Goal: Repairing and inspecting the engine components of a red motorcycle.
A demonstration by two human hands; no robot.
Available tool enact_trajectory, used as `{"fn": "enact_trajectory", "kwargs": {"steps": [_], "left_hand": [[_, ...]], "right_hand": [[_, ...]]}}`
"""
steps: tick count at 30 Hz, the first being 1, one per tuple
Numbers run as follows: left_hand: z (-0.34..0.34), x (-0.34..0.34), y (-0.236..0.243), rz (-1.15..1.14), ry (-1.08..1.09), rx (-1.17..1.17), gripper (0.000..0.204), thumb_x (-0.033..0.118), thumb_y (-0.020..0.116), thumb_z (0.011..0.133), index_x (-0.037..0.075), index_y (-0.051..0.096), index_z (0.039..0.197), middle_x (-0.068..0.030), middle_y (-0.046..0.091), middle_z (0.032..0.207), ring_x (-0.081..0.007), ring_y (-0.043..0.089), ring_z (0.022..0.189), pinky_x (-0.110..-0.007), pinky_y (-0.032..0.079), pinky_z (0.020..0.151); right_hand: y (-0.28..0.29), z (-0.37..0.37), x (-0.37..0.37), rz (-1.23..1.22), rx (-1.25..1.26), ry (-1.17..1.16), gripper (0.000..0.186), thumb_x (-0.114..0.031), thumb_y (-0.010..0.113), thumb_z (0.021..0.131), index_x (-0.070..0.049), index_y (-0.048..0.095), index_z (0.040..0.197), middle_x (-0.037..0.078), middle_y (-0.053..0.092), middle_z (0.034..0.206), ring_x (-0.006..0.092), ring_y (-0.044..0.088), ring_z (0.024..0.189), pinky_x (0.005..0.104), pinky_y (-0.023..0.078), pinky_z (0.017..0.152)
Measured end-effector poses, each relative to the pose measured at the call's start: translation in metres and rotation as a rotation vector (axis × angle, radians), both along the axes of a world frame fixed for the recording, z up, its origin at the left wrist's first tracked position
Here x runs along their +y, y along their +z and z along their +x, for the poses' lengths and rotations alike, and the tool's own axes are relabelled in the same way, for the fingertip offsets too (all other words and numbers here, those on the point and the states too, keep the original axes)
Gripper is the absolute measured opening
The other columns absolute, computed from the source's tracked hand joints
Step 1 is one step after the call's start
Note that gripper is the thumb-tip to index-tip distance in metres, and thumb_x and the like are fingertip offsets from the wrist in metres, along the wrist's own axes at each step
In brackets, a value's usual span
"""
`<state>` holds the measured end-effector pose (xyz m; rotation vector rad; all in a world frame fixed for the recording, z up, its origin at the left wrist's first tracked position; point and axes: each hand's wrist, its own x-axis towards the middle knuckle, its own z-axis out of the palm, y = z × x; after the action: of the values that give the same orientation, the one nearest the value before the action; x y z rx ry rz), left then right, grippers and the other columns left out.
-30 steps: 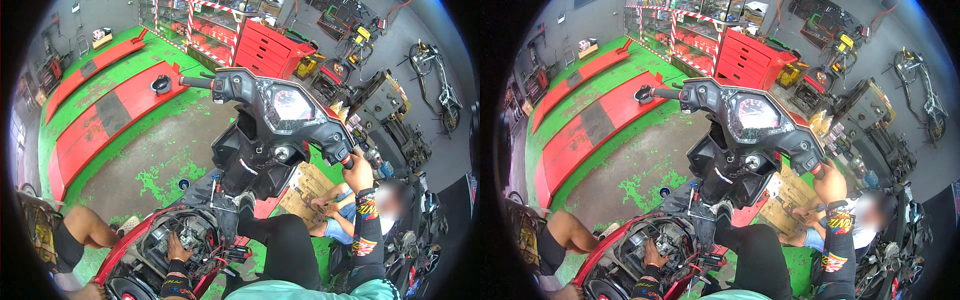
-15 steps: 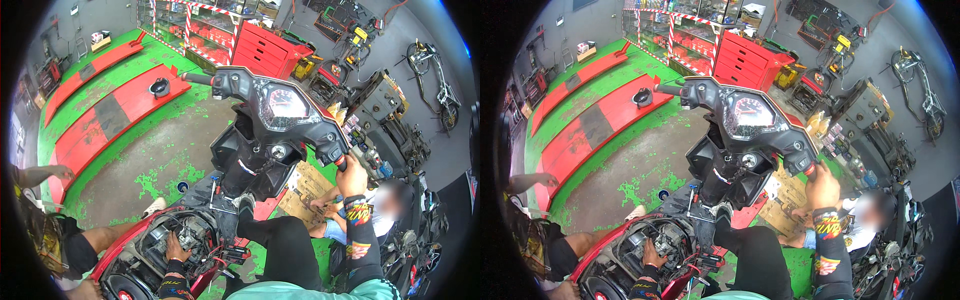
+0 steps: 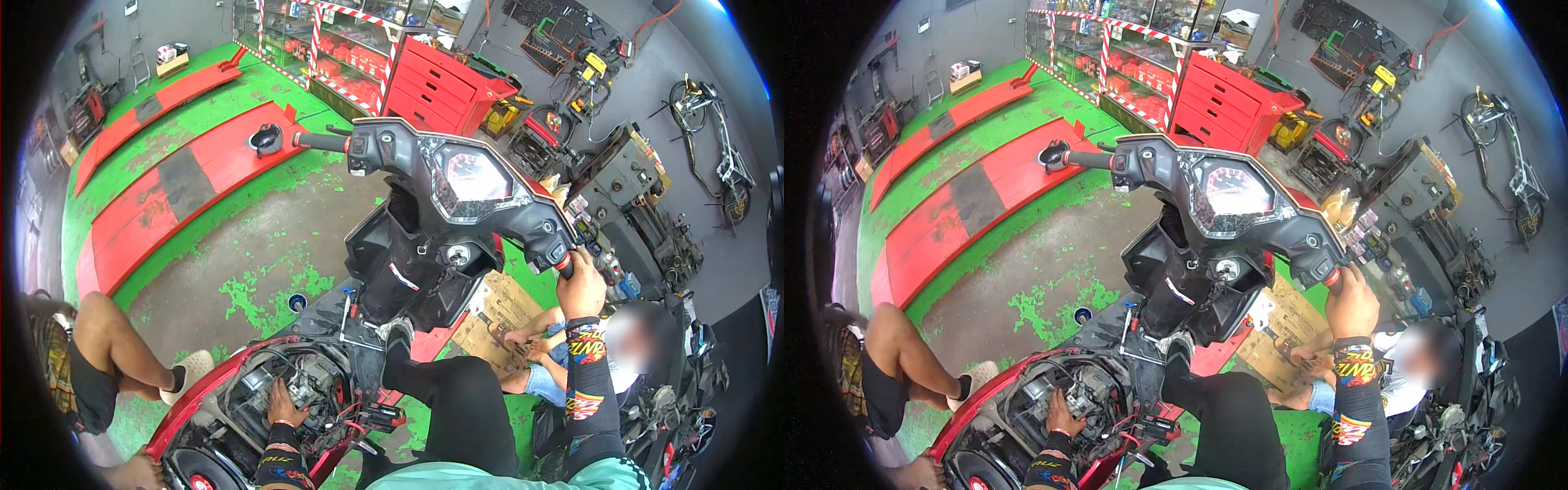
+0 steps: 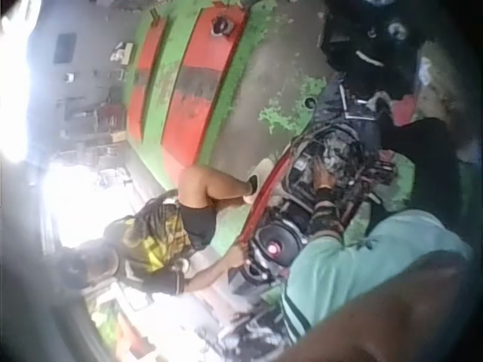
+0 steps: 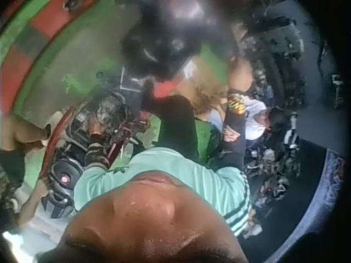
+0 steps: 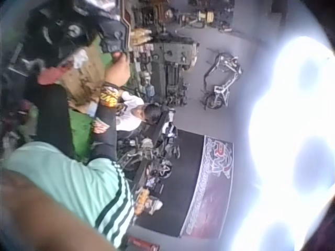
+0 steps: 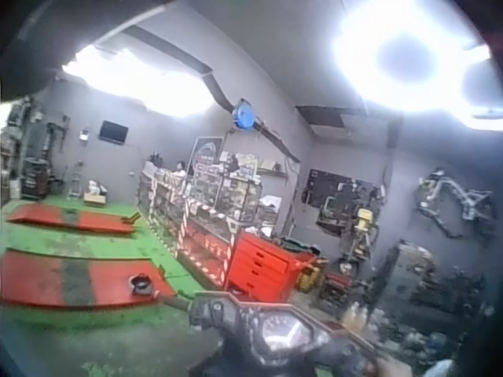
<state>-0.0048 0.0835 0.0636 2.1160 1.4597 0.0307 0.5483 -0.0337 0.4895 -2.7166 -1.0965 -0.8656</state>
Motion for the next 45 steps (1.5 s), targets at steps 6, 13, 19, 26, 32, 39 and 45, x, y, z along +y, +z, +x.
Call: {"fn": "enact_trajectory", "kwargs": {"steps": [6, 13, 19, 26, 32, 39, 45], "left_hand": [[0.001, -0.002, 0.000, 0.006, 0.021, -0.013, 0.119, 0.028, 0.092, 0.056, -0.004, 0.026, 0.149, -0.0241, 0.029, 0.156, -0.0404, 0.031, 0.143, -0.043, 0.029, 0.120], [0.000, 0.001, 0.002, -0.023, 0.032, -0.004, 0.118, 0.027, 0.092, 0.055, -0.004, 0.027, 0.149, -0.0239, 0.031, 0.155, -0.0397, 0.030, 0.144, -0.043, 0.029, 0.120], [0.004, 0.000, 0.003, -0.002, 0.042, -0.049, 0.119, 0.027, 0.091, 0.055, -0.003, 0.026, 0.150, -0.0226, 0.031, 0.155, -0.0383, 0.030, 0.144, -0.042, 0.030, 0.119], [0.004, 0.003, 0.004, -0.003, 0.007, -0.020, 0.117, 0.026, 0.091, 0.055, -0.004, 0.027, 0.148, -0.0222, 0.031, 0.155, -0.0387, 0.030, 0.144, -0.043, 0.029, 0.120], [-0.011, -0.014, -0.004, -0.053, 0.022, 0.005, 0.118, 0.027, 0.092, 0.057, -0.002, 0.026, 0.150, -0.0217, 0.029, 0.157, -0.0385, 0.030, 0.145, -0.043, 0.029, 0.120], [0.011, 0.010, 0.014, -0.010, 0.019, -0.036, 0.110, 0.021, 0.089, 0.062, -0.004, 0.028, 0.150, -0.0264, 0.032, 0.154, -0.0406, 0.032, 0.143, -0.041, 0.029, 0.119], [0.003, 0.008, 0.003, 0.014, 0.003, -0.045, 0.114, 0.023, 0.089, 0.059, -0.003, 0.026, 0.150, -0.0242, 0.030, 0.156, -0.0407, 0.032, 0.143, -0.043, 0.030, 0.119]], "right_hand": [[-0.001, -0.006, 0.001, 0.008, -0.019, -0.009, 0.034, -0.010, 0.067, 0.078, -0.012, 0.069, 0.112, 0.008, 0.065, 0.129, 0.0323, 0.070, 0.095, 0.0423, 0.057, 0.081], [-0.006, -0.002, -0.003, -0.007, -0.044, -0.002, 0.036, -0.009, 0.066, 0.078, -0.013, 0.067, 0.114, 0.007, 0.065, 0.130, 0.0312, 0.069, 0.096, 0.0417, 0.056, 0.082], [-0.009, -0.009, 0.003, 0.008, -0.092, 0.003, 0.037, -0.008, 0.067, 0.079, -0.013, 0.066, 0.115, 0.006, 0.065, 0.131, 0.0295, 0.069, 0.095, 0.0415, 0.056, 0.080], [-0.014, -0.027, -0.010, 0.020, -0.077, -0.051, 0.041, -0.008, 0.068, 0.077, -0.014, 0.065, 0.118, 0.006, 0.064, 0.132, 0.0294, 0.069, 0.098, 0.0409, 0.056, 0.083], [-0.010, -0.017, -0.014, -0.093, 0.085, -0.038, 0.042, -0.013, 0.069, 0.075, -0.009, 0.068, 0.116, 0.010, 0.062, 0.134, 0.0333, 0.070, 0.097, 0.0420, 0.056, 0.085], [0.005, 0.051, -0.032, -0.006, 0.697, 0.209, 0.067, -0.001, 0.062, 0.071, 0.002, 0.050, 0.137, 0.011, 0.065, 0.097, 0.0199, 0.062, 0.079, 0.0302, 0.051, 0.072], [-0.009, 0.057, -0.025, -0.050, 0.521, 0.164, 0.054, -0.002, 0.058, 0.077, 0.001, 0.056, 0.131, 0.011, 0.067, 0.089, 0.0152, 0.060, 0.064, 0.0310, 0.047, 0.058]]}}
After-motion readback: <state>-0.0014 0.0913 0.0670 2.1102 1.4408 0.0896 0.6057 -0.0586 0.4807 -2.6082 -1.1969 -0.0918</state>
